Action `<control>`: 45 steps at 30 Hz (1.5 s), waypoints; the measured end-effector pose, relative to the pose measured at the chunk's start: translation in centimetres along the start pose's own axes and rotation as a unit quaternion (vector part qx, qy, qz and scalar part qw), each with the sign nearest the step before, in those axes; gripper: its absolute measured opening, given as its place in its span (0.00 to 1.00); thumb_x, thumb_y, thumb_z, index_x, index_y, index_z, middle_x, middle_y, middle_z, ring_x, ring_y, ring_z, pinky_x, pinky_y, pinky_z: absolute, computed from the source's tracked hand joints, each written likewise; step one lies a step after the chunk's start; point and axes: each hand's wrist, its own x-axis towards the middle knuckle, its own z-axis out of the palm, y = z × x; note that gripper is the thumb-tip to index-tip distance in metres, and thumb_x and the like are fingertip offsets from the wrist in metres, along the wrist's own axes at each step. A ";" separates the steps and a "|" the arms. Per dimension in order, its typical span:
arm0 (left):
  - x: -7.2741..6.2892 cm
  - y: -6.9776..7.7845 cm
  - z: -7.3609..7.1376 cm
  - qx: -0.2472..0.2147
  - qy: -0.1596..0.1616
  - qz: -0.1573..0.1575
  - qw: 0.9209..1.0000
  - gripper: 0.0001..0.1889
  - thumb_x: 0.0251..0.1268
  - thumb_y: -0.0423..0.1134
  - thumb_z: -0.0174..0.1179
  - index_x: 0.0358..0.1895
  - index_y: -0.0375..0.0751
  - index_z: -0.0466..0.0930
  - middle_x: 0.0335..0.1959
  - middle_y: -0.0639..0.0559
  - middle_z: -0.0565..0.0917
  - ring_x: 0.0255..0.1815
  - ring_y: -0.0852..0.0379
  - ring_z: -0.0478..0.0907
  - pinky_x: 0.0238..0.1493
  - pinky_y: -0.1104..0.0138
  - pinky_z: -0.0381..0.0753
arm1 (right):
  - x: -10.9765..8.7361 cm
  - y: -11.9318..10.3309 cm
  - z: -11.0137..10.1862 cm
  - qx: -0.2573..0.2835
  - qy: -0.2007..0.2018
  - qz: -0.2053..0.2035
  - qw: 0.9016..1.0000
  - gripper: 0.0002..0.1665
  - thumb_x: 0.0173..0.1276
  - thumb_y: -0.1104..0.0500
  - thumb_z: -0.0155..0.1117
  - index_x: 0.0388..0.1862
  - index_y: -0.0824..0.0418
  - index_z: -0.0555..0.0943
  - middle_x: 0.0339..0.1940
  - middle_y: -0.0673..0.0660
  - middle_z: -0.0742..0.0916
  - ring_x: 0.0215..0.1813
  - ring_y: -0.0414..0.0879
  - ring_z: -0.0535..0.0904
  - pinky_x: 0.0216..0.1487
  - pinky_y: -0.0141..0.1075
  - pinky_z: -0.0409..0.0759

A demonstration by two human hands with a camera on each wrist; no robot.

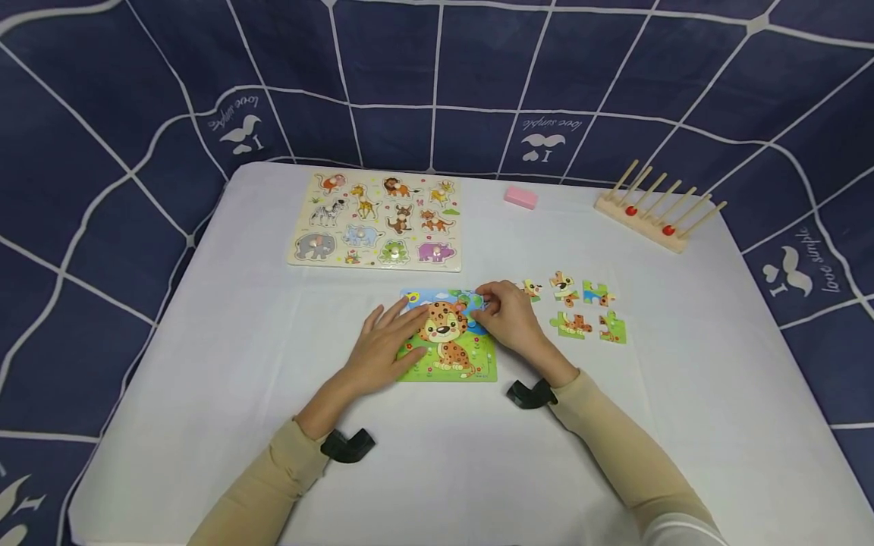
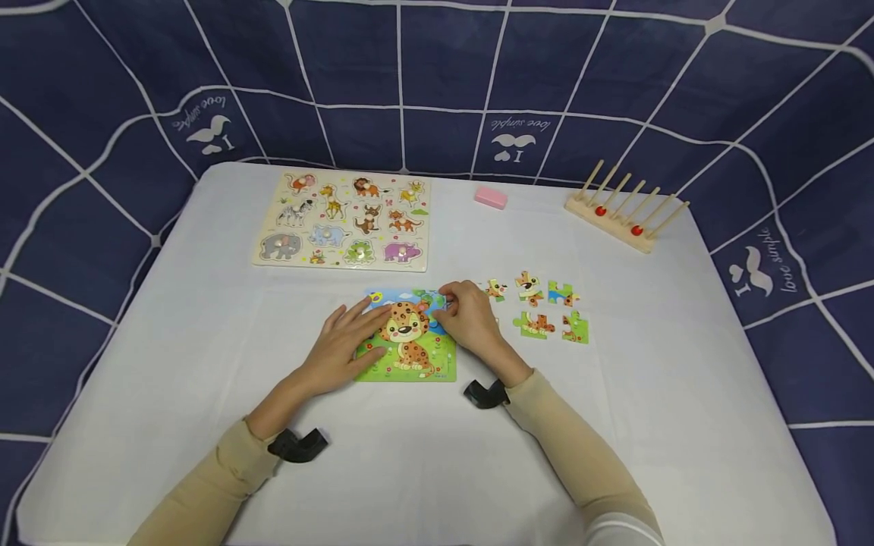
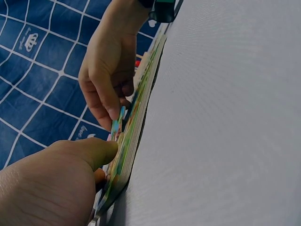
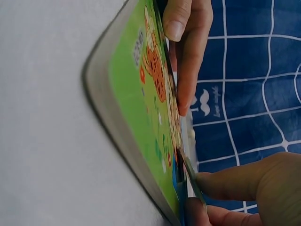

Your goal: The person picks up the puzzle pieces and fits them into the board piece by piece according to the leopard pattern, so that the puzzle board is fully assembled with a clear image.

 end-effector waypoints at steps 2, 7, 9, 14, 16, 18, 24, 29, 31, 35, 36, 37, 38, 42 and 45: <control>0.0 0.0 0.0 0.001 0.000 0.001 1.000 0.31 0.72 0.50 0.53 0.74 0.45 0.62 0.77 0.53 0.62 0.81 0.47 0.47 0.77 0.43 0.38 | 0.0 0.0 0.0 -0.008 0.003 -0.003 1.000 0.20 0.56 0.64 0.74 0.47 0.71 0.83 0.34 0.61 0.82 0.28 0.46 0.77 0.33 0.35 0.72; 0.1 0.0 -0.1 0.002 -0.002 0.003 1.000 0.31 0.72 0.50 0.53 0.74 0.44 0.61 0.77 0.53 0.62 0.81 0.47 0.46 0.77 0.43 0.37 | -0.1 -0.2 -0.1 -0.024 0.008 -0.005 1.000 0.20 0.56 0.64 0.74 0.47 0.70 0.83 0.34 0.61 0.82 0.29 0.46 0.75 0.32 0.35 0.70; 0.1 0.0 -0.1 0.003 -0.003 0.003 1.000 0.31 0.72 0.50 0.53 0.74 0.44 0.61 0.77 0.53 0.62 0.81 0.47 0.46 0.77 0.43 0.37 | -0.1 -0.3 -0.1 -0.027 0.009 -0.005 1.000 0.20 0.56 0.63 0.74 0.47 0.70 0.83 0.34 0.61 0.82 0.29 0.46 0.75 0.32 0.34 0.70; 0.2 0.0 -0.2 0.007 0.001 0.006 1.000 0.31 0.72 0.50 0.53 0.74 0.44 0.62 0.77 0.53 0.62 0.81 0.47 0.47 0.77 0.44 0.38 | -0.1 -0.4 -0.1 -0.034 0.014 -0.008 0.999 0.20 0.56 0.62 0.75 0.48 0.68 0.84 0.36 0.61 0.82 0.28 0.45 0.74 0.31 0.33 0.69; 0.2 0.0 -0.2 0.007 0.002 0.006 1.000 0.31 0.72 0.50 0.53 0.74 0.44 0.62 0.77 0.53 0.62 0.81 0.47 0.47 0.77 0.44 0.38 | -0.1 -0.4 0.0 -0.034 0.016 -0.010 0.999 0.20 0.56 0.62 0.75 0.48 0.68 0.84 0.37 0.62 0.82 0.28 0.44 0.74 0.30 0.33 0.69; 0.1 -0.1 -0.2 0.006 0.002 0.005 1.000 0.31 0.72 0.50 0.53 0.74 0.44 0.62 0.77 0.53 0.62 0.81 0.47 0.47 0.77 0.44 0.38 | -0.1 -0.4 0.1 -0.032 0.018 -0.011 0.999 0.20 0.56 0.62 0.75 0.48 0.67 0.85 0.38 0.62 0.82 0.27 0.44 0.74 0.29 0.33 0.69; 0.0 -0.1 -0.1 0.009 0.005 0.001 1.000 0.31 0.72 0.50 0.53 0.74 0.44 0.62 0.76 0.53 0.63 0.80 0.46 0.48 0.77 0.43 0.39 | -0.3 -0.2 0.4 -0.034 0.017 -0.018 0.999 0.21 0.57 0.60 0.75 0.49 0.65 0.85 0.38 0.60 0.80 0.28 0.44 0.69 0.30 0.34 0.65; -0.1 0.0 -0.2 0.005 0.009 0.002 1.000 0.30 0.72 0.50 0.53 0.73 0.44 0.63 0.76 0.52 0.63 0.80 0.46 0.49 0.76 0.42 0.40 | -0.3 0.1 0.7 -0.038 0.019 -0.023 0.999 0.21 0.57 0.58 0.76 0.49 0.64 0.84 0.36 0.60 0.78 0.29 0.45 0.67 0.30 0.34 0.64; -0.1 0.0 -0.2 0.001 0.014 0.005 1.000 0.30 0.71 0.49 0.54 0.73 0.43 0.64 0.76 0.52 0.64 0.80 0.45 0.49 0.76 0.42 0.41 | -0.2 0.1 0.8 -0.040 0.020 -0.024 0.999 0.20 0.57 0.58 0.76 0.47 0.64 0.84 0.36 0.60 0.78 0.28 0.45 0.67 0.30 0.35 0.65; -0.1 -0.2 -0.3 -0.015 0.023 0.006 1.000 0.29 0.71 0.48 0.55 0.72 0.43 0.66 0.74 0.51 0.67 0.79 0.44 0.52 0.75 0.41 0.44 | -0.3 0.1 0.8 -0.045 0.018 -0.023 0.999 0.19 0.57 0.57 0.76 0.45 0.64 0.84 0.37 0.60 0.78 0.29 0.45 0.68 0.30 0.34 0.65; -0.1 -0.3 -0.4 -0.022 0.024 0.005 0.999 0.29 0.71 0.47 0.55 0.72 0.43 0.66 0.74 0.51 0.67 0.78 0.45 0.53 0.74 0.41 0.45 | -0.3 0.1 0.8 -0.047 0.017 -0.021 0.999 0.18 0.57 0.57 0.76 0.45 0.64 0.85 0.37 0.59 0.78 0.29 0.45 0.68 0.30 0.34 0.64; 0.0 -0.4 -0.4 -0.027 0.025 0.004 0.999 0.28 0.71 0.46 0.55 0.72 0.43 0.66 0.74 0.50 0.67 0.78 0.45 0.54 0.74 0.42 0.46 | -0.3 0.1 0.8 -0.049 0.017 -0.020 0.998 0.18 0.58 0.57 0.75 0.45 0.63 0.85 0.37 0.59 0.78 0.29 0.45 0.68 0.29 0.34 0.64; 0.0 -0.5 -0.5 -0.034 0.025 0.002 0.999 0.28 0.71 0.45 0.54 0.72 0.43 0.66 0.74 0.50 0.67 0.78 0.45 0.54 0.74 0.42 0.46 | -0.4 0.1 0.8 -0.049 0.017 -0.018 0.998 0.18 0.58 0.57 0.75 0.45 0.63 0.85 0.37 0.59 0.78 0.29 0.45 0.68 0.29 0.34 0.64; 0.0 -0.8 -0.7 -0.055 0.032 0.000 0.998 0.25 0.71 0.35 0.51 0.71 0.38 0.67 0.73 0.47 0.68 0.78 0.45 0.56 0.75 0.43 0.48 | -0.5 0.1 0.8 -0.057 0.016 -0.016 0.998 0.18 0.59 0.56 0.74 0.46 0.63 0.85 0.35 0.58 0.77 0.29 0.45 0.68 0.29 0.34 0.64; -0.1 -0.8 -0.7 -0.056 0.038 -0.006 0.998 0.26 0.69 0.32 0.49 0.70 0.37 0.67 0.74 0.46 0.67 0.78 0.44 0.55 0.75 0.43 0.50 | -0.7 0.0 0.6 -0.066 0.011 -0.016 0.998 0.17 0.60 0.56 0.73 0.46 0.63 0.86 0.35 0.57 0.78 0.30 0.45 0.68 0.29 0.33 0.65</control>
